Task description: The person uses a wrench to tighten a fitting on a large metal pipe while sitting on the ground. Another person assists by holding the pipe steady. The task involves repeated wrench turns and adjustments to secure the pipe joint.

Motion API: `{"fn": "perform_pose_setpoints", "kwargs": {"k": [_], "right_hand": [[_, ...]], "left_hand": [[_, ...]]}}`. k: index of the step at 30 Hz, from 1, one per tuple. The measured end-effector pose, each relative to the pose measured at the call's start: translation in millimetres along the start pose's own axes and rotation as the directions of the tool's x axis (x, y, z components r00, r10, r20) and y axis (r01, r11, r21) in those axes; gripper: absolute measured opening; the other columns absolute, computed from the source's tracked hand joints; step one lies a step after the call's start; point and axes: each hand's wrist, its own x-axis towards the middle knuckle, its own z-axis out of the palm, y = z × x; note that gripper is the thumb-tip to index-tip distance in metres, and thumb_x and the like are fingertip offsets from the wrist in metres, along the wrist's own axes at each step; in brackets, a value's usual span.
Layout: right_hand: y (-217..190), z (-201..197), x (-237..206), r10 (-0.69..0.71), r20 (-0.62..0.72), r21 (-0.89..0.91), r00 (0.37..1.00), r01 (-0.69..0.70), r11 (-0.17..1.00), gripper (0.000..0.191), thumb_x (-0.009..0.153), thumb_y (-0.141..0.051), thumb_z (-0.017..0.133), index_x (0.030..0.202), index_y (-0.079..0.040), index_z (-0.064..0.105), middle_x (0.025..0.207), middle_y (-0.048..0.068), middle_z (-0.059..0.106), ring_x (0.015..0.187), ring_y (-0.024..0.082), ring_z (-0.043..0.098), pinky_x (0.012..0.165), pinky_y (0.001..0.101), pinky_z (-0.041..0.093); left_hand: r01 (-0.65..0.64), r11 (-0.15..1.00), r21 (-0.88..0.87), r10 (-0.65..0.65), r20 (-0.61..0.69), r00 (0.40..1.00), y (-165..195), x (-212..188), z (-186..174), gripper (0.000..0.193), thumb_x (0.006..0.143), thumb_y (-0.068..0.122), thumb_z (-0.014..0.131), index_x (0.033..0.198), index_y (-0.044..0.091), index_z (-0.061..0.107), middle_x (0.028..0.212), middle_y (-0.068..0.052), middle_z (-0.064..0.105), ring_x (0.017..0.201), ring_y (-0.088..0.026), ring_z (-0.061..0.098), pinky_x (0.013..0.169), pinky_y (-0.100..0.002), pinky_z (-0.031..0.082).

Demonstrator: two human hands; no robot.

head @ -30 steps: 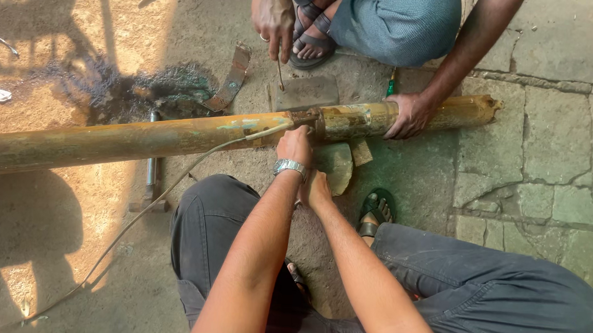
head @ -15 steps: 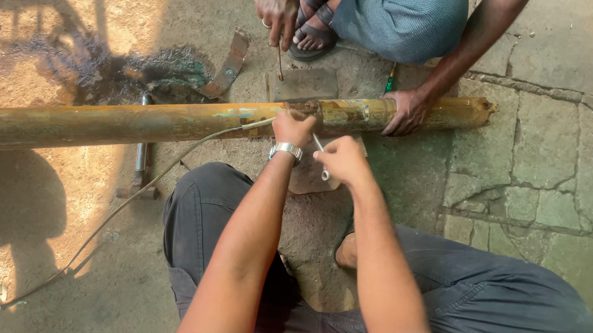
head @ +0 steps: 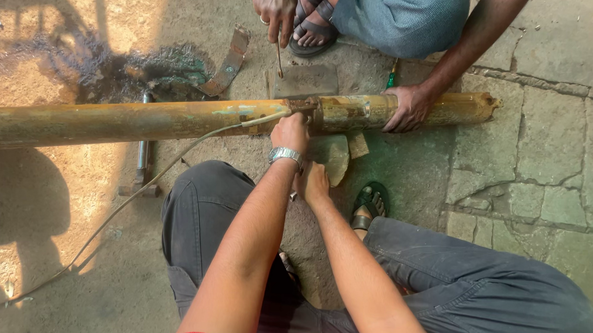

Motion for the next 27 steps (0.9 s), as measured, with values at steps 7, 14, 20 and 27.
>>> {"fn": "perform_pose_setpoints", "kwargs": {"k": [7, 14, 20, 27], "right_hand": [[1.8, 4.3, 8.6, 0.119, 0.098, 0.020, 0.988, -0.122, 0.992, 0.017, 0.082, -0.012, 0.069, 0.090, 0.002, 0.074, 0.091, 0.027, 0.074, 0.089, 0.040, 0.075, 0.078, 0.0498, 0.059], [-19.2, -58.8, 15.4, 0.114, 0.022, 0.010, 0.993, -0.114, 0.993, 0.035, 0.074, -0.018, 0.081, 0.102, 0.002, 0.074, 0.101, 0.026, 0.072, 0.095, 0.039, 0.073, 0.081, 0.0466, 0.057], [-32.3, -99.6, 8.2, 0.138, 0.142, -0.027, 0.980, -0.135, 0.990, 0.023, 0.083, -0.025, 0.075, 0.092, -0.004, 0.079, 0.087, 0.020, 0.077, 0.087, 0.033, 0.078, 0.084, 0.0426, 0.059], [-8.9, -23.4, 8.0, 0.203, 0.147, -0.141, 0.968, -0.183, 0.973, 0.025, 0.080, -0.019, 0.075, 0.095, 0.001, 0.071, 0.096, 0.025, 0.074, 0.090, 0.038, 0.076, 0.078, 0.0485, 0.061]], "left_hand": [[-0.045, 0.998, 0.037, 0.043, 0.051, 0.998, -9.4, 4.1, 1.1, 0.010, 0.092, 0.022, 0.069, 0.097, 0.015, 0.074, 0.095, -0.015, 0.073, 0.091, -0.038, 0.071, 0.078, -0.050, 0.057], [0.005, 0.992, -0.123, -0.006, -0.007, 1.000, -4.1, 11.6, 2.4, 0.023, 0.083, 0.028, 0.076, 0.097, 0.010, 0.077, 0.098, -0.014, 0.075, 0.091, -0.032, 0.073, 0.084, -0.046, 0.057], [0.180, 0.979, -0.093, -0.176, 0.046, 0.983, 2.3, 19.6, -6.7, 0.028, 0.082, 0.032, 0.079, 0.090, 0.005, 0.075, 0.097, -0.016, 0.074, 0.094, -0.033, 0.072, 0.087, -0.045, 0.057], [0.045, 0.996, -0.077, -0.044, 0.013, 0.999, -0.9, 7.1, -15.2, 0.014, 0.079, 0.019, 0.076, 0.092, 0.014, 0.076, 0.096, -0.017, 0.074, 0.091, -0.039, 0.071, 0.080, -0.049, 0.057]]}}
